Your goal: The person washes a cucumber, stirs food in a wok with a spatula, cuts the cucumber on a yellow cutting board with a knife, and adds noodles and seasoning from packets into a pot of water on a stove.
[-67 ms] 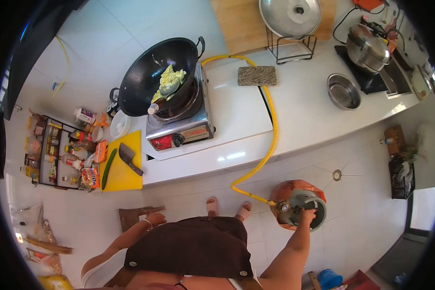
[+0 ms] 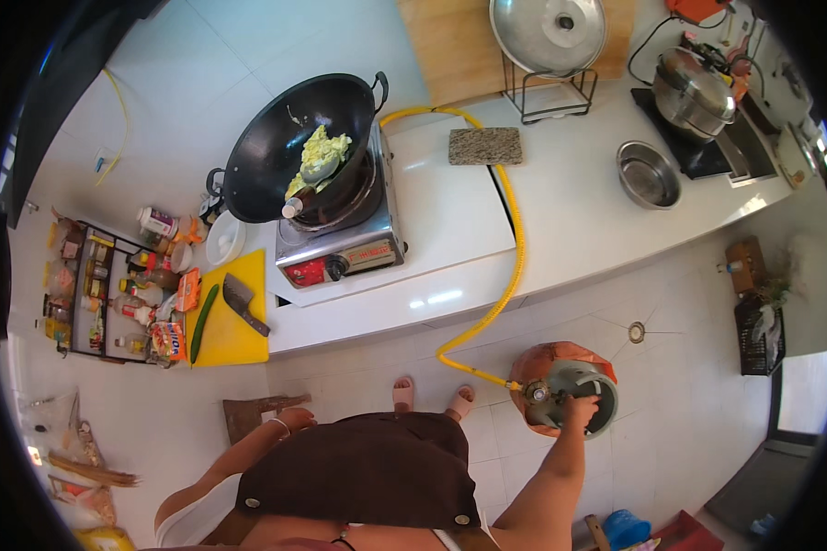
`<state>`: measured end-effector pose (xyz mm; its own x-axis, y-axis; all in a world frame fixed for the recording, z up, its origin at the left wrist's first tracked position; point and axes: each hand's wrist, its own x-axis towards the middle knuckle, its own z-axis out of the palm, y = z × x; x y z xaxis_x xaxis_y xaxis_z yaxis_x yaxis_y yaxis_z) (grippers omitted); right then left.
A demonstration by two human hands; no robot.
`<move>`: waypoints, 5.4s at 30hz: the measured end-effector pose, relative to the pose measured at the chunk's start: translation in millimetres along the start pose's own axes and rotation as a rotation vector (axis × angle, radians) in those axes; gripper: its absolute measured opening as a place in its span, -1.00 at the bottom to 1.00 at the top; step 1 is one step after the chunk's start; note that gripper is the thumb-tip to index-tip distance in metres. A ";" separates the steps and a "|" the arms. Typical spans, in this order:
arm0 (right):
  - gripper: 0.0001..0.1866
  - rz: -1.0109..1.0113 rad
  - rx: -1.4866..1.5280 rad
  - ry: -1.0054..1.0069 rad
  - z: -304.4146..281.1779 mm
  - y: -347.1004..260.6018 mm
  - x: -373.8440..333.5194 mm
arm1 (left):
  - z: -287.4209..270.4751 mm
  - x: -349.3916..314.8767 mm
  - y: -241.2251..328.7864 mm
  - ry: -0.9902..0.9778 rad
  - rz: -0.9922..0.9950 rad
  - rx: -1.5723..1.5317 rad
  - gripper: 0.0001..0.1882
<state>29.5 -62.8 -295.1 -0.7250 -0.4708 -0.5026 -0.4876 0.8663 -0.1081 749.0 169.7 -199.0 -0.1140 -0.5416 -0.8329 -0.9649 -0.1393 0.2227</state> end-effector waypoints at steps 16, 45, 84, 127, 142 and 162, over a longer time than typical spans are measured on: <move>-0.48 -0.618 0.021 -0.711 53.3 42.1 -332.9 | -15.4 95.8 -61.2 -0.121 -0.150 -0.438 -0.51; -0.33 -0.171 -0.078 -0.542 -10.9 480.1 -218.1 | 55.3 92.1 301.7 -0.042 0.089 0.083 -0.57; -0.76 -0.942 0.287 -0.135 -449.6 212.3 444.7 | -296.2 274.3 822.2 0.474 -0.537 -0.063 0.19; -0.81 -1.776 0.151 0.113 -912.0 -577.5 465.8 | -267.1 358.4 981.3 1.112 -0.792 -0.653 -0.11; -0.76 -1.547 -0.094 0.164 -778.1 -498.4 683.8 | -310.8 390.6 966.5 0.902 -0.747 -0.579 -0.01; -0.61 -1.557 -0.172 0.217 -663.7 -521.9 734.5 | -153.6 316.5 1117.7 0.515 -0.910 -0.978 -0.11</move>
<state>-571.3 -971.4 -38.6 0.4722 -0.8716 0.1320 -0.8263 -0.4898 -0.2780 -329.2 -284.7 -135.9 0.7458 -0.1604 -0.6466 -0.0817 -0.9853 0.1501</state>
